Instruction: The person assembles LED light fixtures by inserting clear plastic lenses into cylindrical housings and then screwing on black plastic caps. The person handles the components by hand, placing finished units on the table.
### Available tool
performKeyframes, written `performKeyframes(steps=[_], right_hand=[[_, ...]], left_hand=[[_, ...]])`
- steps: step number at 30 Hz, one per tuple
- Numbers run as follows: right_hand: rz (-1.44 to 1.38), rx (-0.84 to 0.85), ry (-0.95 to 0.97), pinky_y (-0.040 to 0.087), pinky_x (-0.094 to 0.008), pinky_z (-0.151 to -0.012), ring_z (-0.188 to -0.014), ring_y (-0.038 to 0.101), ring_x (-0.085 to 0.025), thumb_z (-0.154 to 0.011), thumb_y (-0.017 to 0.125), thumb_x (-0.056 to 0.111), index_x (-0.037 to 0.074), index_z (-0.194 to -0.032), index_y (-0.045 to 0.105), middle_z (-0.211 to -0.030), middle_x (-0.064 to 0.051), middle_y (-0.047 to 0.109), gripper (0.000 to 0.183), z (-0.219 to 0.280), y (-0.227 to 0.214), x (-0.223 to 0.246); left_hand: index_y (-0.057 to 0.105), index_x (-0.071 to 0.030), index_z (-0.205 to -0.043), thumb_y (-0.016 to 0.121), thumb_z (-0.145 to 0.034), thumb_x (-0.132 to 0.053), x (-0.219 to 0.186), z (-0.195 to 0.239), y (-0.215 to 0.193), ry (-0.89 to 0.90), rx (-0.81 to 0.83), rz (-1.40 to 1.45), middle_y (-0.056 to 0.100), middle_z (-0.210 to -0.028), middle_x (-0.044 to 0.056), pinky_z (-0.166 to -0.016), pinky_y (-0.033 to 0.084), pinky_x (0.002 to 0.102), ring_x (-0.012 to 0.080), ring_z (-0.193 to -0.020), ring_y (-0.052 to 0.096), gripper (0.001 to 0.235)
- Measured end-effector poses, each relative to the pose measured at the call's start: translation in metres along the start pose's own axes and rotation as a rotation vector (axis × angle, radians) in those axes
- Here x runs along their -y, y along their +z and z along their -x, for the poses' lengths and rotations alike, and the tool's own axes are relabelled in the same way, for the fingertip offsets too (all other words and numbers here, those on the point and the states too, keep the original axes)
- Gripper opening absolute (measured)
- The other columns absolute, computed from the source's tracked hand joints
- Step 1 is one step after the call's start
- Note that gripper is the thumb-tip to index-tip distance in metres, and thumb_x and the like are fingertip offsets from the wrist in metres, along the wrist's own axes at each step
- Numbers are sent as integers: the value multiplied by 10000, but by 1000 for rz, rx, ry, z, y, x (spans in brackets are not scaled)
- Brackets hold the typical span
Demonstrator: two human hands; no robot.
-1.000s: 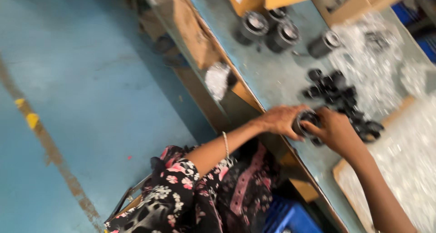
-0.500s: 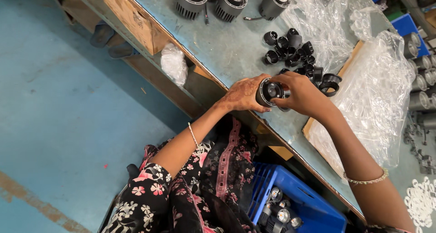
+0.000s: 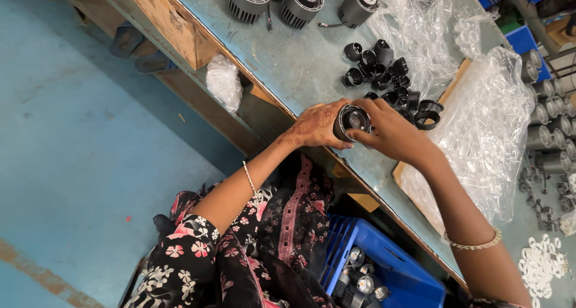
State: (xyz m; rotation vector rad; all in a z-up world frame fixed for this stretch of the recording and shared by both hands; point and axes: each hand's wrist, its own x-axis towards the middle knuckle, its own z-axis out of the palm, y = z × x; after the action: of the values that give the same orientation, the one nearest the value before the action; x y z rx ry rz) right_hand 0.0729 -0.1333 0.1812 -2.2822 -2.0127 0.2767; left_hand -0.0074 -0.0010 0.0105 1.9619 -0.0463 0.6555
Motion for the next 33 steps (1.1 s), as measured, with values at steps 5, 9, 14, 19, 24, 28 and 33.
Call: performKeyframes(steps=[5, 9, 14, 19, 24, 28, 33], right_hand=[[23, 55, 138, 556, -431, -718, -763, 684, -326, -738, 754, 296, -14, -1193, 659, -927, -201, 643, 559, -6, 0, -12], [138, 39, 255, 565, -444, -759, -800, 703, -330, -781, 763, 422, -26, -1096, 657, -816, -189, 685, 557, -13, 13, -12], [413, 48, 407, 554, -493, -741, -884, 703, -370, -973, 665, 582, 1, -1009, 682, -871, -177, 684, 582, -8, 17, 0], [78, -57, -152, 542, -498, -735, -881, 670, -401, -892, 664, 392, -30, -1210, 638, -986, -230, 649, 529, 0, -6, 0], [205, 78, 271, 557, -469, -695, -820, 708, -337, -750, 721, 449, 40, -1123, 665, -854, -154, 698, 556, -12, -2, 2], [524, 223, 596, 567, -454, -807, -910, 718, -332, -1025, 539, 631, 70, -1078, 723, -935, -154, 722, 593, -18, 14, 11], [236, -125, -4, 516, -485, -767, -991, 653, -411, -978, 614, 491, -21, -1263, 637, -1040, -236, 650, 586, 1, 4, 2]], left_hand=[[494, -141, -1347, 888, -627, -497, 0, 1, 1, -25, 25, -12, 682, -1263, 81, -1054, 450, 444, 294, -1195, 635, 895], [487, -151, -1358, 889, -623, -486, -1, 0, 0, -42, 35, -5, 687, -1249, 68, -1062, 436, 444, 277, -1182, 640, 902], [477, -148, -1376, 889, -630, -483, -1, 0, 1, -32, 19, -25, 677, -1271, 76, -1065, 442, 435, 281, -1188, 633, 916], [464, -124, -1378, 903, -612, -506, 0, 0, 2, -22, 6, -23, 666, -1260, 100, -1061, 422, 444, 298, -1188, 622, 961], [486, -135, -1356, 885, -628, -499, 0, 1, 0, -29, 32, -4, 687, -1243, 88, -1064, 433, 438, 285, -1180, 640, 906], [473, -126, -1367, 885, -630, -502, -1, 1, 1, -30, 20, -28, 678, -1242, 101, -1055, 436, 441, 300, -1169, 632, 925], [468, -119, -1374, 888, -629, -524, 3, 1, 4, -4, -4, -7, 672, -1266, 122, -1061, 435, 454, 312, -1198, 631, 947]])
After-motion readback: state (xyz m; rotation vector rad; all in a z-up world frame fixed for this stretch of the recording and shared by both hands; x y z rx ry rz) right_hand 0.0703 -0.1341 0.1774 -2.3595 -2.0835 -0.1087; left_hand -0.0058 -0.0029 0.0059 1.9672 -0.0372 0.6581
